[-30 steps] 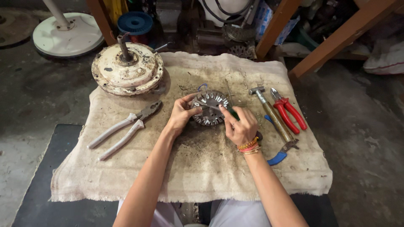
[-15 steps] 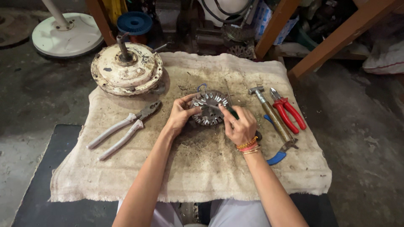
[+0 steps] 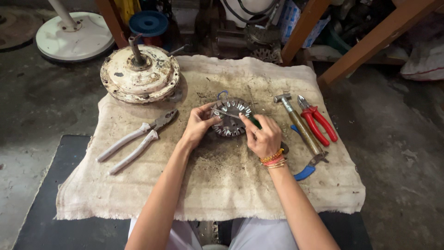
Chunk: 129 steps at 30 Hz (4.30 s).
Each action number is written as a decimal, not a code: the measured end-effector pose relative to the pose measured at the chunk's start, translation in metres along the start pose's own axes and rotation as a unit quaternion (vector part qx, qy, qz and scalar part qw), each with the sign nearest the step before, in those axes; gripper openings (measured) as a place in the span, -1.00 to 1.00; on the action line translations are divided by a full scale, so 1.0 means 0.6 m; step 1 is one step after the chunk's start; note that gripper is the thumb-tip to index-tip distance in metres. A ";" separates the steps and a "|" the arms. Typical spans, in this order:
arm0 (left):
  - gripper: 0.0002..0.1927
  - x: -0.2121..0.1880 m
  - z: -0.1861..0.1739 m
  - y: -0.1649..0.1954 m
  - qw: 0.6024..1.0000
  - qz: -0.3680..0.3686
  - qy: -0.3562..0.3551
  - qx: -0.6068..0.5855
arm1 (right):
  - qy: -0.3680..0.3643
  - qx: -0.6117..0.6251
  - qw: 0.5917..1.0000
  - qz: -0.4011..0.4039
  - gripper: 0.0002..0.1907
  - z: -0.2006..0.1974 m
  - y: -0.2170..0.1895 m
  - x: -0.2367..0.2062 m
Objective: The person works on a ceiling fan motor stator placed on a cloth over their lap. They press and seat the wound stator onto the shaft assembly, use a screwdriver to adjust it, tap it with a hammer, and manipulate the windings and wires while fitting the parts together by hand.
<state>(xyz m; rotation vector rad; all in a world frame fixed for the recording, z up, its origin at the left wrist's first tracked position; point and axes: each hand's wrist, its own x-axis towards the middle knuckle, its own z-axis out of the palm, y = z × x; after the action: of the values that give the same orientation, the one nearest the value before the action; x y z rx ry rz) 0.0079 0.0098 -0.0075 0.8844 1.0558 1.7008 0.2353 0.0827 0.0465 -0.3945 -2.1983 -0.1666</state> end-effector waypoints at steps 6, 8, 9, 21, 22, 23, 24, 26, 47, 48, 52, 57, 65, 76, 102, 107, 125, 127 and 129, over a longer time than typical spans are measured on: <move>-0.43 0.002 -0.004 -0.005 1.000 0.001 -0.002 0.018 | -0.001 0.001 1.000 -0.002 -0.57 0.004 0.004 -0.010; -0.43 0.000 -0.005 -0.002 1.000 0.004 -0.009 0.018 | -0.006 0.002 1.000 0.001 -0.56 0.009 0.008 -0.014; -0.42 -0.001 -0.005 0.000 1.000 0.008 -0.017 0.002 | -0.006 0.003 1.000 0.002 -0.56 0.013 0.010 -0.015; -0.49 0.002 -0.009 -0.012 1.000 0.009 -0.002 0.015 | 0.026 -0.001 0.998 0.059 -0.64 0.000 0.004 -0.013; -0.49 0.002 -0.008 -0.011 1.000 0.011 -0.004 0.017 | 0.021 0.004 0.998 0.060 -0.65 0.001 0.004 -0.010; -0.49 0.001 -0.007 -0.009 1.000 0.013 -0.007 0.019 | 0.021 -0.001 0.998 0.060 -0.65 0.002 0.003 -0.008; -0.49 0.001 -0.006 -0.005 1.000 0.013 -0.005 0.021 | 0.020 -0.006 0.998 0.058 -0.65 0.003 0.002 -0.006; -0.49 -0.002 0.000 0.006 1.000 0.013 -0.003 0.021 | 0.033 -0.002 0.998 0.057 -0.65 0.003 0.002 -0.004; -0.58 0.008 0.014 0.011 0.998 0.017 -0.010 0.061 | 0.016 0.075 0.990 0.121 -0.48 -0.005 0.015 -0.011; -0.56 0.008 0.015 0.013 0.999 0.014 -0.016 0.044 | 0.013 0.078 0.989 0.123 -0.48 -0.005 0.015 -0.011; -0.53 0.008 0.017 0.018 1.000 0.001 -0.028 0.001 | 0.016 0.083 0.989 0.123 -0.49 -0.003 0.015 -0.012; -0.55 0.008 0.018 0.019 1.000 0.005 -0.020 0.016 | 0.017 0.090 0.988 0.126 -0.50 -0.001 0.016 -0.015; -0.57 0.008 0.016 0.016 1.000 0.010 -0.026 -0.004 | 0.010 0.102 0.986 0.129 -0.51 0.003 0.018 -0.019; -0.50 0.011 0.013 0.007 0.999 0.028 -0.029 0.019 | 0.047 0.071 0.992 0.097 -0.51 0.003 0.018 -0.020; -0.55 -0.015 -0.030 0.039 0.988 0.017 0.019 0.152 | 0.047 0.116 0.970 0.210 -0.67 -0.029 0.004 -0.009; -0.41 -0.016 -0.033 0.050 0.991 0.060 -0.008 0.120 | 0.020 0.103 0.984 0.146 -0.66 -0.023 -0.004 -0.009; -0.71 0.030 -0.034 0.019 0.994 -0.001 -0.059 0.092 | 0.029 0.077 0.982 0.169 -0.52 -0.004 0.006 -0.028; -0.72 0.030 -0.033 0.019 0.995 -0.012 -0.049 0.086 | 0.099 0.015 0.970 0.220 -0.50 0.003 0.028 -0.032; -0.74 0.030 -0.031 0.018 0.996 -0.010 -0.043 0.083 | 0.027 -0.151 0.942 0.300 -0.54 -0.003 0.060 -0.039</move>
<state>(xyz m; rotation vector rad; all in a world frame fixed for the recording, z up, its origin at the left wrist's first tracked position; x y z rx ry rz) -0.0178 0.0194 -0.0028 1.0400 1.1564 1.5613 0.2621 0.1112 0.0284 -1.1932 -1.9016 -0.1732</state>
